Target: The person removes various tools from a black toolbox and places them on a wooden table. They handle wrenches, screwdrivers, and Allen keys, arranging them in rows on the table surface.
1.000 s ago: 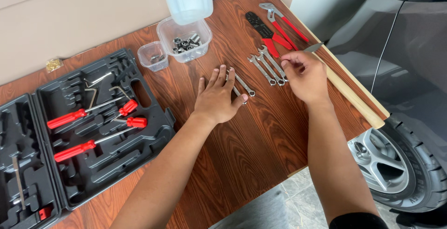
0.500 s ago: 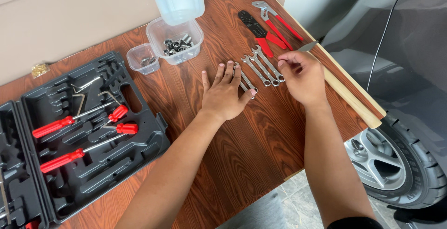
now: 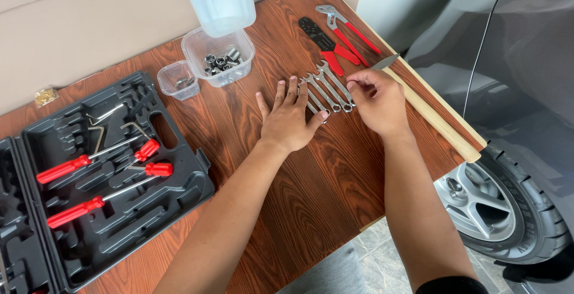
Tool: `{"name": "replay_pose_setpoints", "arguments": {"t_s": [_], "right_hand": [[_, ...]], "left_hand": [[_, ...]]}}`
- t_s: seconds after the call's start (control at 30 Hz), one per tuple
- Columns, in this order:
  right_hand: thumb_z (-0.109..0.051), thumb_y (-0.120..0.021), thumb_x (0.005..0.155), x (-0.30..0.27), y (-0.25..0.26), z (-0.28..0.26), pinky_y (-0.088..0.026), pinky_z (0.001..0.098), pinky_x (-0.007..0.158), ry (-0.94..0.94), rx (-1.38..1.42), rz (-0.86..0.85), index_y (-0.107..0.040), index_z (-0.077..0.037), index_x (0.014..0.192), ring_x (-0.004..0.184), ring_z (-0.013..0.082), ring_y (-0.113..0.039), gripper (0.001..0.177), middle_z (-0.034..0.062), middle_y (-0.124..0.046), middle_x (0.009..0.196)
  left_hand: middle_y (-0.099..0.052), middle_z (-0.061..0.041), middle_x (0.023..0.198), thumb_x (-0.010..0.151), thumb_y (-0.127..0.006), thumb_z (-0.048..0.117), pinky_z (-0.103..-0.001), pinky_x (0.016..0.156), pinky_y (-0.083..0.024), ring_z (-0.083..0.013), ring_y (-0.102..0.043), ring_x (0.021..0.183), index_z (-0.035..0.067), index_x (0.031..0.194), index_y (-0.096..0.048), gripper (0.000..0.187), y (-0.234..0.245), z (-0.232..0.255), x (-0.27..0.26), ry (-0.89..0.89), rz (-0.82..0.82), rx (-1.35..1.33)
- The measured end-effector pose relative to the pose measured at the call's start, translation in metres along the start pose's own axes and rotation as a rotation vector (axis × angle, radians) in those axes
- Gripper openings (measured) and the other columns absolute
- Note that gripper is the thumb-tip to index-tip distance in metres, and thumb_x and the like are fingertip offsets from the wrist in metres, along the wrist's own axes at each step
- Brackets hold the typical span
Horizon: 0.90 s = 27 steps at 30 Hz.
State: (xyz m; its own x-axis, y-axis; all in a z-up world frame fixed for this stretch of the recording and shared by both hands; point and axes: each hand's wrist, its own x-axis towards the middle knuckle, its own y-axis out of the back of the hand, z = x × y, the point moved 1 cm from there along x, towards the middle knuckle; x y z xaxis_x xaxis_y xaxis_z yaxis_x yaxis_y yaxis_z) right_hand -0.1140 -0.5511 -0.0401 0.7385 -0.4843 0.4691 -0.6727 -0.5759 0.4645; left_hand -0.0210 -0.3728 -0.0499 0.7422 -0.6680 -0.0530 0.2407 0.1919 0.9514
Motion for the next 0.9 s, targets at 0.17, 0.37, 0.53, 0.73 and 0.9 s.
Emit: {"name": "replay_pose_setpoints", "arguments": {"t_s": [0.17, 0.37, 0.53, 0.73, 0.9], "right_hand": [[-0.011, -0.075, 0.093, 0.000, 0.001, 0.003, -0.055, 0.0277, 0.072, -0.005, 0.001, 0.010, -0.078, -0.007, 0.103, 0.079, 0.0132, -0.070, 0.010, 0.0056, -0.075, 0.091], [-0.011, -0.074, 0.096, -0.001, -0.006, 0.010, -0.053, 0.0267, 0.070, -0.020, 0.025, 0.010, -0.078, -0.008, 0.106, 0.074, 0.0107, -0.066, 0.012, 0.0049, -0.074, 0.087], [-0.010, -0.074, 0.097, 0.002, -0.009, 0.006, -0.054, 0.0260, 0.072, 0.006, 0.038, -0.009, -0.077, -0.007, 0.108, 0.076, 0.0090, -0.066, 0.012, 0.0037, -0.075, 0.091], [-0.011, -0.074, 0.097, 0.009, -0.015, -0.022, -0.054, 0.0254, 0.072, 0.005, 0.026, -0.011, -0.077, -0.008, 0.110, 0.077, 0.0093, -0.066, 0.013, 0.0034, -0.075, 0.092], [-0.013, -0.075, 0.096, 0.009, -0.041, -0.064, -0.053, 0.0254, 0.075, 0.128, 0.054, -0.150, -0.076, -0.009, 0.111, 0.085, 0.0085, -0.068, 0.016, 0.0030, -0.075, 0.099]], "left_hand": [[-0.013, -0.010, 0.170, 0.099, -0.037, 0.062, -0.067, 0.118, 0.007, -0.0290, -0.008, 0.156, 0.008, 0.160, -0.023, 0.083, 0.004, -0.012, -0.012, -0.083, 0.124, -0.029], [-0.029, -0.014, 0.164, 0.096, -0.051, 0.060, -0.067, 0.119, -0.001, -0.0301, -0.021, 0.153, 0.006, 0.150, -0.043, 0.077, 0.032, -0.049, -0.058, -0.165, 0.230, -0.013], [-0.052, -0.015, 0.152, 0.095, -0.064, 0.048, -0.069, 0.118, -0.015, -0.0318, -0.042, 0.146, 0.004, 0.132, -0.065, 0.057, 0.071, -0.096, -0.107, -0.203, 0.431, -0.055], [-0.060, -0.017, 0.144, 0.093, -0.069, 0.041, -0.070, 0.116, -0.021, -0.0336, -0.049, 0.142, 0.004, 0.127, -0.071, 0.050, 0.104, -0.161, -0.169, -0.062, 0.568, -0.055], [-0.061, -0.018, 0.144, 0.095, -0.071, 0.038, -0.071, 0.116, -0.021, -0.0368, -0.050, 0.141, 0.005, 0.127, -0.072, 0.046, 0.117, -0.209, -0.216, 0.030, 0.638, -0.053]]}}
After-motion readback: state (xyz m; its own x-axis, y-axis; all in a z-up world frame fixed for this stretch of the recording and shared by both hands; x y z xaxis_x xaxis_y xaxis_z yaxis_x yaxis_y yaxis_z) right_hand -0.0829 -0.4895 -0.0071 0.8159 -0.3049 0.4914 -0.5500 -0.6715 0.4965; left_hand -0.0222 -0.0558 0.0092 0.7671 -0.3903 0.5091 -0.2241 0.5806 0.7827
